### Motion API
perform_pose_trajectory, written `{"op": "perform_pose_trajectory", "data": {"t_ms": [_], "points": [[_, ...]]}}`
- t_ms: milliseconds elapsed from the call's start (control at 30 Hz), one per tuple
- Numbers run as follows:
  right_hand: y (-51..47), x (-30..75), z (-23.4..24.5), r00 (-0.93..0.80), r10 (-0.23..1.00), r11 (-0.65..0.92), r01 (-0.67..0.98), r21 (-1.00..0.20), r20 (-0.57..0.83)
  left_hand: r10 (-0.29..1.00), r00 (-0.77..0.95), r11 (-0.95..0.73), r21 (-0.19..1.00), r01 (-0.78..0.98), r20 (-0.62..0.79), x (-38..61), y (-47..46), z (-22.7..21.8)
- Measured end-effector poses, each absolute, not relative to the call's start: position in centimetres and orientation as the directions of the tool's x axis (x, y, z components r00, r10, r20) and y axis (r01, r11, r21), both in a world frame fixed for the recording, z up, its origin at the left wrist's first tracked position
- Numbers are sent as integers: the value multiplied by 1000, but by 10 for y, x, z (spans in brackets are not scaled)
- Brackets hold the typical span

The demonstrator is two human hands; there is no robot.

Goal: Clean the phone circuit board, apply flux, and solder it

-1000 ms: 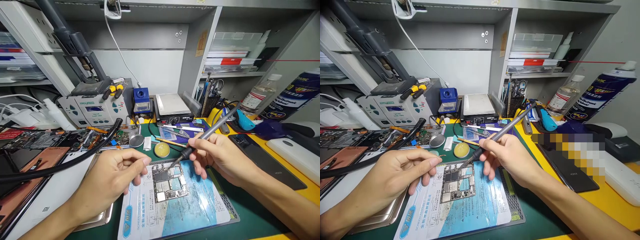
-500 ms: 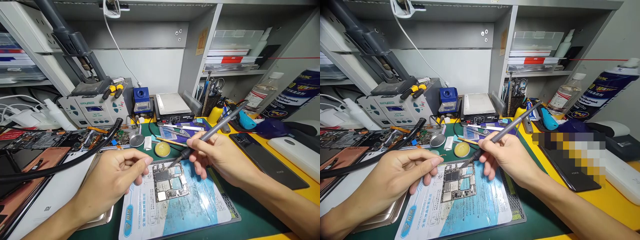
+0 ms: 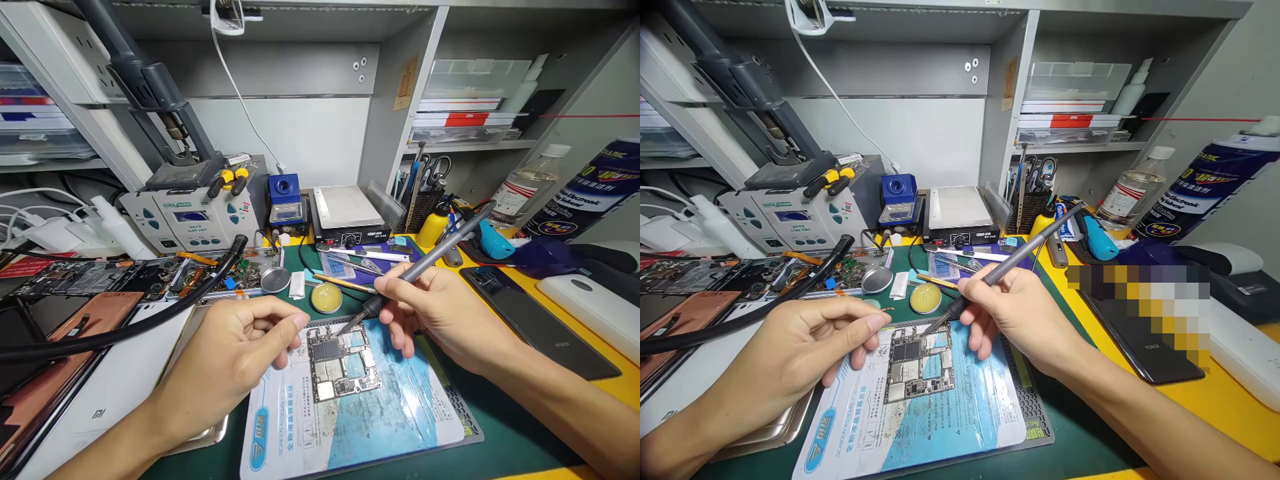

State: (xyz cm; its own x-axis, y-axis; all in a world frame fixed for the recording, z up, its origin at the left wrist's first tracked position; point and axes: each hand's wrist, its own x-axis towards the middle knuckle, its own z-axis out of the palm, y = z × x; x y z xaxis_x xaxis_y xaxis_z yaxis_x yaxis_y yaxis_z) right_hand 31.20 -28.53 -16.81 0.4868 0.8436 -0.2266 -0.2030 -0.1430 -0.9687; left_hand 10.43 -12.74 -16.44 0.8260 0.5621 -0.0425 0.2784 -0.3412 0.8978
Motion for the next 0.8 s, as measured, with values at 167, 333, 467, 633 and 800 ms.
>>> {"op": "perform_pose_trajectory", "data": {"t_ms": [167,333,467,633,800], "points": [[-283,312,-168,487,844,-141,-201,-969,-224,569,821,-332,901,281,-46,104,-128,-164],[-286,312,-168,487,844,-148,-191,-970,-224,564,824,-340,895,289,-52,105,-129,-162],[-288,311,-167,486,846,-145,-187,-972,-220,565,823,-344,890,298,-57,105,-128,-163],[-286,310,-166,492,841,-149,-186,-971,-223,561,825,-345,888,304,-65,106,-128,-164],[-286,310,-166,487,846,-144,-183,-972,-217,565,822,-341,889,305,-66,105,-129,-163]]}}
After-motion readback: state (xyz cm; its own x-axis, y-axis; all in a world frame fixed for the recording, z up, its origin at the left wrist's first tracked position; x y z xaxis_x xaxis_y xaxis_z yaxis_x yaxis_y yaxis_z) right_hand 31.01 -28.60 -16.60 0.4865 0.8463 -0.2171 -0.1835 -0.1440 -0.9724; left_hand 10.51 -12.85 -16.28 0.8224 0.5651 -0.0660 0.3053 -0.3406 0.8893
